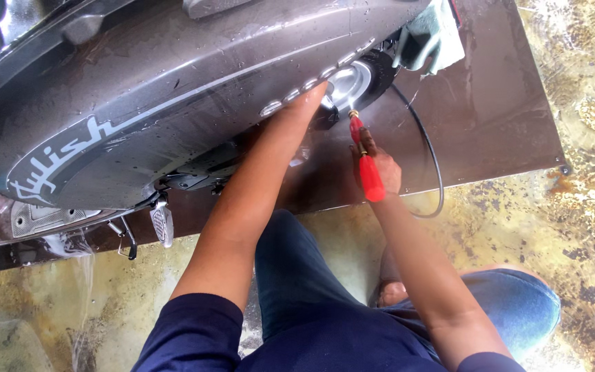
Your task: The person uses a high-pressure water spray gun to clean the rear section of a scooter. They systematically rinse the side panels, the rear wheel, the undercarriage, and the area beneath the seat, moving the spray nozzle to cover different surfaces.
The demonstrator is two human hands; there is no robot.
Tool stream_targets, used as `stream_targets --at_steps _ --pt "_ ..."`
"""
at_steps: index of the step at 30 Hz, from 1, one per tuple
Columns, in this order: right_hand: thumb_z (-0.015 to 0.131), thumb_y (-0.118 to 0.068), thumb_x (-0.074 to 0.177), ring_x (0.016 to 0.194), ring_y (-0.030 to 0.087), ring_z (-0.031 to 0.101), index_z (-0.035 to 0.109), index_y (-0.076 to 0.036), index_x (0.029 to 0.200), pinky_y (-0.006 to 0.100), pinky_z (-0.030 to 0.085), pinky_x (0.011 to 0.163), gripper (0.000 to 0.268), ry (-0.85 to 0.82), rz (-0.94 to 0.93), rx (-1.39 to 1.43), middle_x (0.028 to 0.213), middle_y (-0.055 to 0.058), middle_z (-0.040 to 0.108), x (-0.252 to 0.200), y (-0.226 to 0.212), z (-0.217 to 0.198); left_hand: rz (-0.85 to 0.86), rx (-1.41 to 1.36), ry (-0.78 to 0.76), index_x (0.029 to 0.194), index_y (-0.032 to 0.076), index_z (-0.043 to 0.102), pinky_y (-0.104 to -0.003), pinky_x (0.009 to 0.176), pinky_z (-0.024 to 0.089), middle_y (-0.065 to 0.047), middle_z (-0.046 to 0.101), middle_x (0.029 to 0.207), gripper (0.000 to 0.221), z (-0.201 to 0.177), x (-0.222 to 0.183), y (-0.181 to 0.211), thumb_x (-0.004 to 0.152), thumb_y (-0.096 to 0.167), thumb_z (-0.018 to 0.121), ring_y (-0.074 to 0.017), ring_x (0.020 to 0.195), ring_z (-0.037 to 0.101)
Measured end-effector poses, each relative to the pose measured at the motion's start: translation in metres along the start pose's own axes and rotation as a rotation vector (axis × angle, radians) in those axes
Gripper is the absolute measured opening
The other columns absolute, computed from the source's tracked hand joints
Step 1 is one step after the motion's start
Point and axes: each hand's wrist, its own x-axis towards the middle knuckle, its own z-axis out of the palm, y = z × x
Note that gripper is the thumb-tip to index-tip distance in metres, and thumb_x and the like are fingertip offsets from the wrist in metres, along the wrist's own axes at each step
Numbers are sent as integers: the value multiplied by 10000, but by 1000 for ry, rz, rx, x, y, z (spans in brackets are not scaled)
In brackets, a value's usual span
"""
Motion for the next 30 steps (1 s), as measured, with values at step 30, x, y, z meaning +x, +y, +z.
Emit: stream_targets --at_steps 30 --pt "612 -157 1078 656 40 513 549 5 1517 198 427 602 472 -6 -273 932 841 -8 599 -134 -53 -106 121 -621 333 1320 43 652 -472 1176 457 -131 595 1476 315 -41 -301 -69 1014 88 592 -350 1398 561"
